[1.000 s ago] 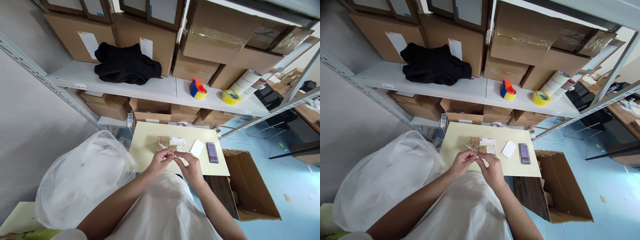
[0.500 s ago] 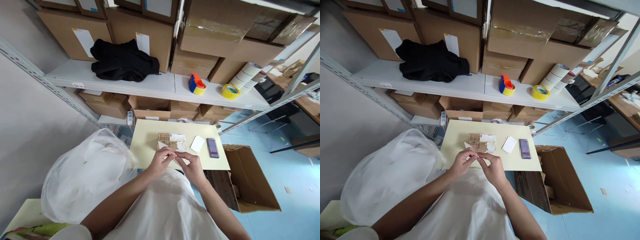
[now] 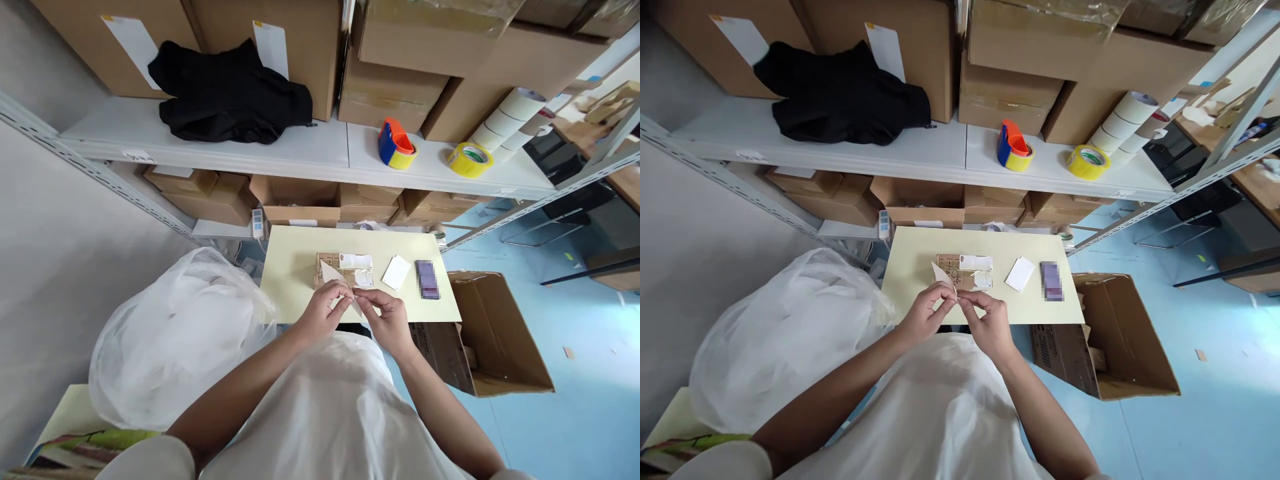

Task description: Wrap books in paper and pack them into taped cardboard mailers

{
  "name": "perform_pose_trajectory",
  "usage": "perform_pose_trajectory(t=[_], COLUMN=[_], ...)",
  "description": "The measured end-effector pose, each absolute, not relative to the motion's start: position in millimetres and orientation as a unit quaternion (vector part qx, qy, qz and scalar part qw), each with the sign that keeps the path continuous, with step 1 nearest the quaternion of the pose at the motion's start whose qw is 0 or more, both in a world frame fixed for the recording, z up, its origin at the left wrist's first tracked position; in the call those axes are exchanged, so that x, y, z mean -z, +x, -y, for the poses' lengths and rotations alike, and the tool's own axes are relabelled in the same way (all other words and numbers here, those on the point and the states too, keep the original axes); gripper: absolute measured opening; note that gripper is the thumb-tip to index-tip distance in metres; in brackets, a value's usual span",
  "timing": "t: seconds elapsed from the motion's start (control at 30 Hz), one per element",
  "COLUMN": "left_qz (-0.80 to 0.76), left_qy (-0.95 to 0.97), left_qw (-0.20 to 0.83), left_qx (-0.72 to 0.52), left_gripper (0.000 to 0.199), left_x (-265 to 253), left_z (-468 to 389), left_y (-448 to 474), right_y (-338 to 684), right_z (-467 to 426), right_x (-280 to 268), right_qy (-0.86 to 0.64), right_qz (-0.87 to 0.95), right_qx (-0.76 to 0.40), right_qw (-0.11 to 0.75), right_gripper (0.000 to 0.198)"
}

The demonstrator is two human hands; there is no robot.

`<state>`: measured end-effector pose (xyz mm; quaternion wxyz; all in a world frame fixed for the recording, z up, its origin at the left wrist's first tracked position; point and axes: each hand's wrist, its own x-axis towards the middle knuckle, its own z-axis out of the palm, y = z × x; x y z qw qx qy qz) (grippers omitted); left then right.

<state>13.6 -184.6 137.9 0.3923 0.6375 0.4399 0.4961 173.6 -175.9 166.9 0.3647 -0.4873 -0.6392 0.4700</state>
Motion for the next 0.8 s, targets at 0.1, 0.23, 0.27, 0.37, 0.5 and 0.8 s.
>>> perform_pose_trajectory(t=[0.1, 0.23, 0.27, 0.37, 0.5, 0.8], left_qz=[-0.431, -0.452, -0.465, -0.510, -0.570, -0.676], left_qy=[0.642, 0.613, 0.599, 0.552, 0.508, 0.312], left_qw=[0.406, 0.445, 0.455, 0.476, 0.484, 0.503], left_qx=[-0.487, -0.470, -0.467, -0.457, -0.426, -0.439], left_gripper=[0.015, 0.016, 0.016, 0.015, 0.015, 0.022], left_x=[-135.8, -130.4, -129.7, -129.7, -129.2, -114.3], left_z=[179.7, 170.6, 167.4, 155.0, 134.2, 60.6], left_y=[14.2, 9.8, 6.7, -7.6, -31.6, -66.5], right_y=[176.7, 179.7, 180.0, 180.6, 184.7, 218.3], right_z=[170.4, 155.5, 150.5, 134.5, 115.4, 80.6], right_x=[-161.1, -149.8, -146.7, -137.9, -128.3, -103.9], right_qy=[-0.496, -0.488, -0.482, -0.474, -0.477, -0.529], right_qz=[0.625, 0.569, 0.543, 0.465, 0.383, 0.265], right_qx=[-0.469, -0.529, -0.554, -0.609, -0.649, -0.652], right_qw=[0.379, 0.397, 0.407, 0.434, 0.452, 0.474], right_gripper=[0.017, 0.016, 0.017, 0.019, 0.021, 0.025])
